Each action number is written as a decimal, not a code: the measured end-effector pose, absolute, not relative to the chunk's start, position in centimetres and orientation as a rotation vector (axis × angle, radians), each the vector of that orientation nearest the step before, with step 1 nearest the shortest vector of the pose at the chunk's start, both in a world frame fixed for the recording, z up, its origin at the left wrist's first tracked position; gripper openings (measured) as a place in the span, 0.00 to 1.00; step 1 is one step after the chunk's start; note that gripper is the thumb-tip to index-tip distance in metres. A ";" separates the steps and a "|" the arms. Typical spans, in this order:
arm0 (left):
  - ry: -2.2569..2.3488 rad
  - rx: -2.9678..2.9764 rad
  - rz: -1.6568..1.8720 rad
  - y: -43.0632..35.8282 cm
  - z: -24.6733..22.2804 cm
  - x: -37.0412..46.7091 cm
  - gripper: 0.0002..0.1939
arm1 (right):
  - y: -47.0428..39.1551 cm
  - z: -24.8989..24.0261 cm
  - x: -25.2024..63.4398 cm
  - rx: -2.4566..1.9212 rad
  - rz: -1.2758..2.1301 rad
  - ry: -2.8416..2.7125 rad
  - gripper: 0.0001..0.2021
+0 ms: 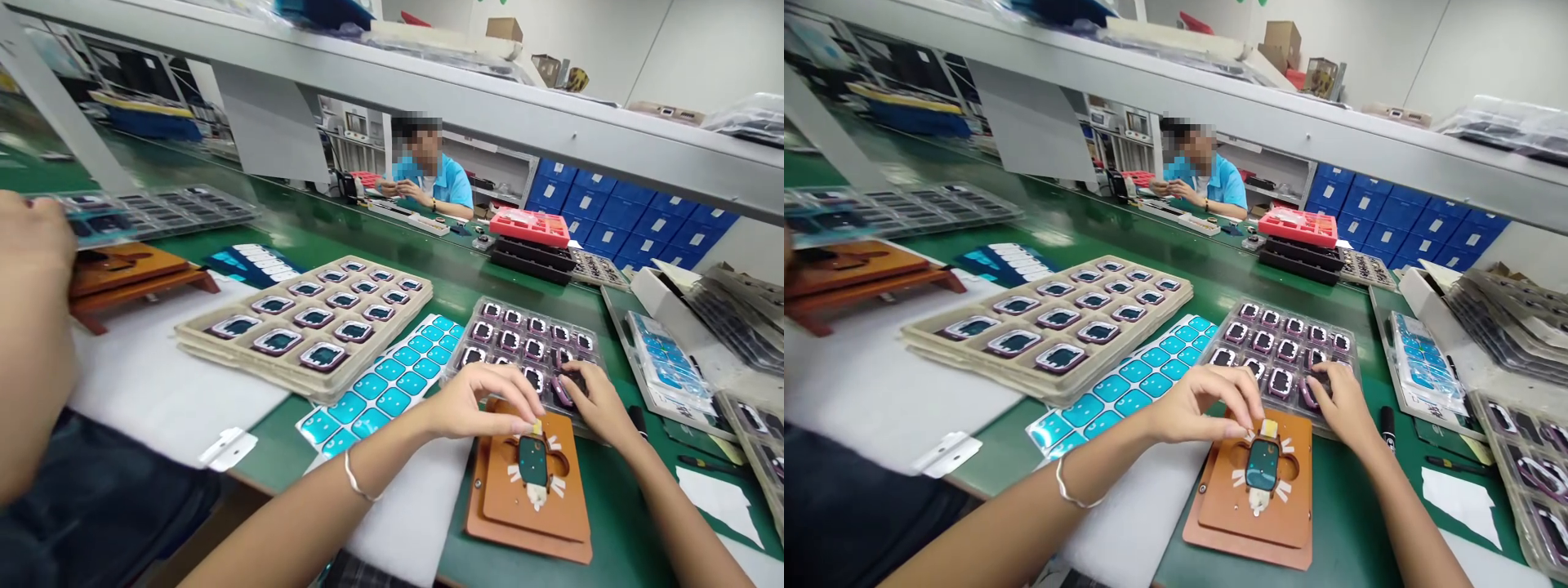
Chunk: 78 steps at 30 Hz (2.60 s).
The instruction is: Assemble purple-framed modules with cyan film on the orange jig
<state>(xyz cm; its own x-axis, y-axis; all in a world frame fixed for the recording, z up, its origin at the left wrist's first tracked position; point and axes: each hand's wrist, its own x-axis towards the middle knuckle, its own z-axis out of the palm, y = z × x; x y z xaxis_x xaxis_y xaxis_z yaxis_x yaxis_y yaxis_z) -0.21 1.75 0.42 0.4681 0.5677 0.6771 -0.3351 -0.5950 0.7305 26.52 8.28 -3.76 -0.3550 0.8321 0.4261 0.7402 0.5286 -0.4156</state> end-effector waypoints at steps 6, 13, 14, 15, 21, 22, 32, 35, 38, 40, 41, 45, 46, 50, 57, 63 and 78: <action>0.177 1.818 1.258 1.5 0.7 -0.1 0.06 | 8.2 -2.9 26.8 -1.299 0.161 -1.940 0.17; 0.132 1.831 1.237 1.3 0.9 -0.1 0.03 | 2.4 -1.1 26.5 -1.042 0.695 -1.773 0.19; 0.129 1.819 1.229 1.3 0.9 -0.1 0.03 | 1.5 -0.8 26.4 -1.020 0.845 -1.809 0.19; 0.127 1.806 1.222 1.3 0.9 -0.1 0.02 | 0.7 -0.6 26.3 -1.011 0.968 -1.876 0.18; 0.116 1.792 1.184 1.2 0.9 -0.2 0.03 | -0.1 1.0 25.9 -0.852 0.856 -2.232 0.09; 0.117 1.795 1.179 1.2 1.0 -0.2 0.03 | 0.1 1.0 26.0 -0.836 0.770 -2.255 0.09; 0.131 1.807 1.104 1.1 1.0 -0.3 0.03 | 0.5 0.8 26.8 -0.860 0.455 -2.427 0.19; 0.125 1.810 1.092 1.0 1.1 -0.3 0.03 | 0.6 1.1 27.3 -0.848 0.363 -2.451 0.13; 0.137 1.817 1.085 1.0 1.1 -0.3 0.03 | 0.9 1.2 27.7 -0.853 0.344 -2.505 0.11; 0.123 1.822 1.101 1.1 1.1 -0.3 0.03 | 1.1 1.2 27.9 -0.835 0.352 -2.524 0.11; 0.112 1.825 1.118 1.2 1.1 -0.3 0.03 | 1.2 1.2 27.9 -0.820 0.352 -2.530 0.12; 0.184 1.919 1.229 1.3 0.7 -0.2 0.04 | 1.1 1.4 27.7 -0.792 0.346 -2.515 0.11; 0.253 2.006 1.252 1.4 0.5 -0.2 0.03 | 1.0 1.3 27.5 -0.790 0.341 -2.502 0.10; 0.594 2.569 1.207 1.5 -0.2 -0.3 0.12 | -0.4 1.1 26.3 -0.767 0.311 -2.458 0.12; 0.641 2.785 1.233 1.3 -0.4 -0.3 0.26 | -2.2 0.5 24.4 -0.783 0.279 -2.377 0.11; 0.684 2.816 1.211 0.6 0.0 0.0 0.26 | -2.2 0.2 24.3 -0.795 0.319 -2.347 0.12; 0.707 2.728 1.120 0.1 -0.5 0.1 0.21 | -2.0 -0.5 24.2 -0.802 0.376 -2.400 0.10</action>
